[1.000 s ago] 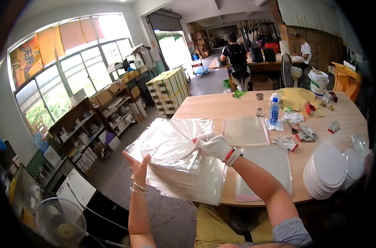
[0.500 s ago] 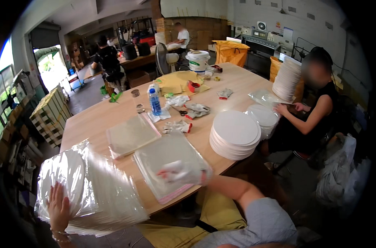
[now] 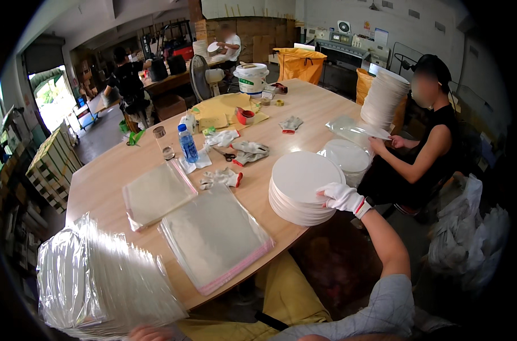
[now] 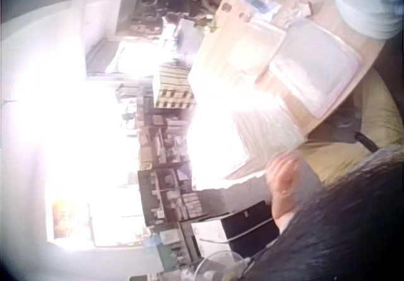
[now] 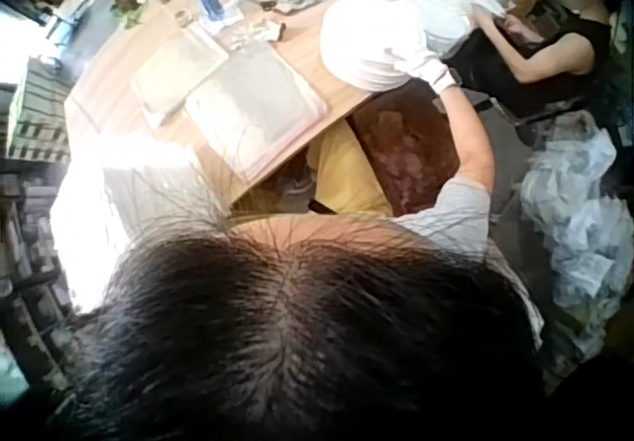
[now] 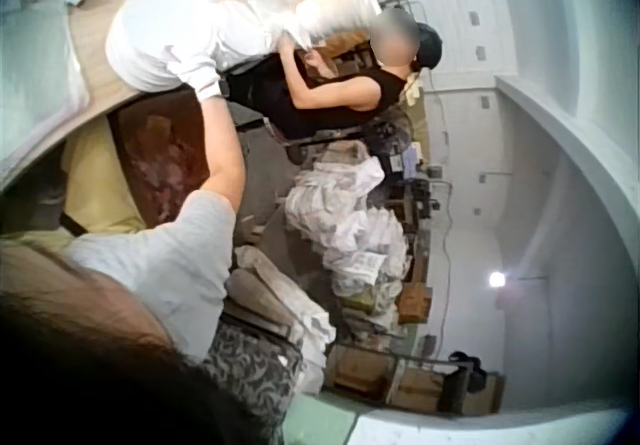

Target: The person places white circular plates into clear plastic bags one by one. They pick up a plate from a stack, insert it into a bag, and then place the bagged plate onto a growing pile of packaged items.

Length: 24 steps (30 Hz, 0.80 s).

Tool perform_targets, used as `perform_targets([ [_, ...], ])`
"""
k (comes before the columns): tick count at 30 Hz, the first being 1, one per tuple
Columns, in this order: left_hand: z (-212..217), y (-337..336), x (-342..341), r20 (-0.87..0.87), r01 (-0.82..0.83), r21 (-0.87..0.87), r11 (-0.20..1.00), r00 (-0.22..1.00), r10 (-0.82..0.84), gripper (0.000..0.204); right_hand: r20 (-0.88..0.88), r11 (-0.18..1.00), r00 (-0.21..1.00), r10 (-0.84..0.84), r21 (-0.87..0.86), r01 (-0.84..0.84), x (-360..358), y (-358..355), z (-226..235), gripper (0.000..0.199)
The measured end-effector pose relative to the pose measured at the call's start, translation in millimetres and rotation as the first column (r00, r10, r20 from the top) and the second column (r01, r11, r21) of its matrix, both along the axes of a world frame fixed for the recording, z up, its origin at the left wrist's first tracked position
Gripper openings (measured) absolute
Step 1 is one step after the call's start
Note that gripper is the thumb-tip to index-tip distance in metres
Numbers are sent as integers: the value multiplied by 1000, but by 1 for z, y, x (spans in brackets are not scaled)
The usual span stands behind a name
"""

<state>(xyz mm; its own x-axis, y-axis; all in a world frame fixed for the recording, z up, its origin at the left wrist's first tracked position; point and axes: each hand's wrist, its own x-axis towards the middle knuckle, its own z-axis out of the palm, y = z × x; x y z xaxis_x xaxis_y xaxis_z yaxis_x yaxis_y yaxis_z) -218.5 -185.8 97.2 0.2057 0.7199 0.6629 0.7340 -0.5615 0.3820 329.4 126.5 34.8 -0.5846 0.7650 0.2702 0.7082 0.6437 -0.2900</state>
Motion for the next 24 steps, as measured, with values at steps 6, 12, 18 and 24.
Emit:
perform_targets([
  [6, -42, 104, 134, 427, 423, -397, 815, 871, -245, 18, 41, 994, 999, 4, 106, -8, 18, 6, -8, 22],
  [12, -94, 201, 250, 929, 949, -82, 305, -38, 369, 36, 153, 918, 988, -1, 393, -60, -48, -68, 35, 5],
  [18, -118, 203, 224, 933, 822, -329, 465, 207, 294, 39, -100, 963, 960, 260, 96, -251, -92, -130, 21, 17],
  [24, -103, 176, 110, 829, 585, -396, 707, 559, 2, 25, -607, 904, 723, -330, 17, 427, -120, -68, -44, 59],
])
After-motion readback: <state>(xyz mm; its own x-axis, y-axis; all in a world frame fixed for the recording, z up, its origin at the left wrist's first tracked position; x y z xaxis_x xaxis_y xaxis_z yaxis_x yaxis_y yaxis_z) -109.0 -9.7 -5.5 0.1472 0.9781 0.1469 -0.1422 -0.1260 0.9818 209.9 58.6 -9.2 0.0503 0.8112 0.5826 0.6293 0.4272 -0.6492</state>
